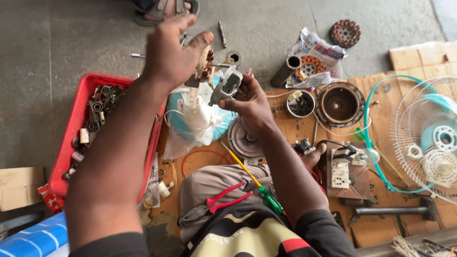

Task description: The person sits on the floor repairing an electric fan motor assembly. They use a long screwdriver to unscrew and adjust parts of the motor housing, handle the housing by hand, pick up pliers, and work on components spread on cardboard on the ground.

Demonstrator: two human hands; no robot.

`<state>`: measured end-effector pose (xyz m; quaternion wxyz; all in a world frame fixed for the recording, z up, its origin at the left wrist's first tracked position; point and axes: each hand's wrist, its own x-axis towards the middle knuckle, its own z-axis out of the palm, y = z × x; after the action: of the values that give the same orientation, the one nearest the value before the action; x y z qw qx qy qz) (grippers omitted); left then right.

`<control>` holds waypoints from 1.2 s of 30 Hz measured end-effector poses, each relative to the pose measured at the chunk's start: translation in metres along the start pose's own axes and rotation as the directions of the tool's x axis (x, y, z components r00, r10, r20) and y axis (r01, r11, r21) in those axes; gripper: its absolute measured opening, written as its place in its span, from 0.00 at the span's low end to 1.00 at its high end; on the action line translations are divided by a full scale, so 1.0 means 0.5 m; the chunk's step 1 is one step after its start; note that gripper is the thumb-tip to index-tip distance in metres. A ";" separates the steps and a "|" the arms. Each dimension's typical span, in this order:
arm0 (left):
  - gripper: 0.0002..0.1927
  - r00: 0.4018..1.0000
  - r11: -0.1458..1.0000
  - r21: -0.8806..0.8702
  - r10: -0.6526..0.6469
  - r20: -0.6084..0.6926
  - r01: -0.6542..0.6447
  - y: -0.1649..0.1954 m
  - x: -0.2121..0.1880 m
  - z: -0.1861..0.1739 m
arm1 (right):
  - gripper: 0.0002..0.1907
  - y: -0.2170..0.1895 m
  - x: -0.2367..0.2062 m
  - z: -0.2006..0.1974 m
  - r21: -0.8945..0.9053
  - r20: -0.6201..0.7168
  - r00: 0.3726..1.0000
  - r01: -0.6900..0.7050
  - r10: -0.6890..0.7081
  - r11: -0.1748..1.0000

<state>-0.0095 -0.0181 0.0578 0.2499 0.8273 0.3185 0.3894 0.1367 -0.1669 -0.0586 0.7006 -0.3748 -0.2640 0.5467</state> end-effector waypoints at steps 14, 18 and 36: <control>0.19 0.976 0.953 0.218 -0.192 -0.099 0.210 -0.056 -0.016 0.085 | 0.39 -0.038 0.026 0.013 -0.080 -0.064 0.997 0.028 -0.033 0.996; 0.19 0.978 0.960 0.199 -0.181 -0.104 0.199 -0.068 -0.020 0.093 | 0.41 -0.053 0.019 0.027 -0.137 -0.032 0.998 0.050 -0.055 0.989; 0.17 0.988 0.980 0.153 -0.110 -0.110 0.126 -0.056 -0.029 0.102 | 0.41 -0.004 0.011 -0.023 0.235 -0.008 0.984 0.175 -0.178 0.956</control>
<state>0.0149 -0.0182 0.0033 0.1894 0.8036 0.4093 0.3884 0.1480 -0.1646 -0.0639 0.7842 -0.2605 -0.2344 0.5121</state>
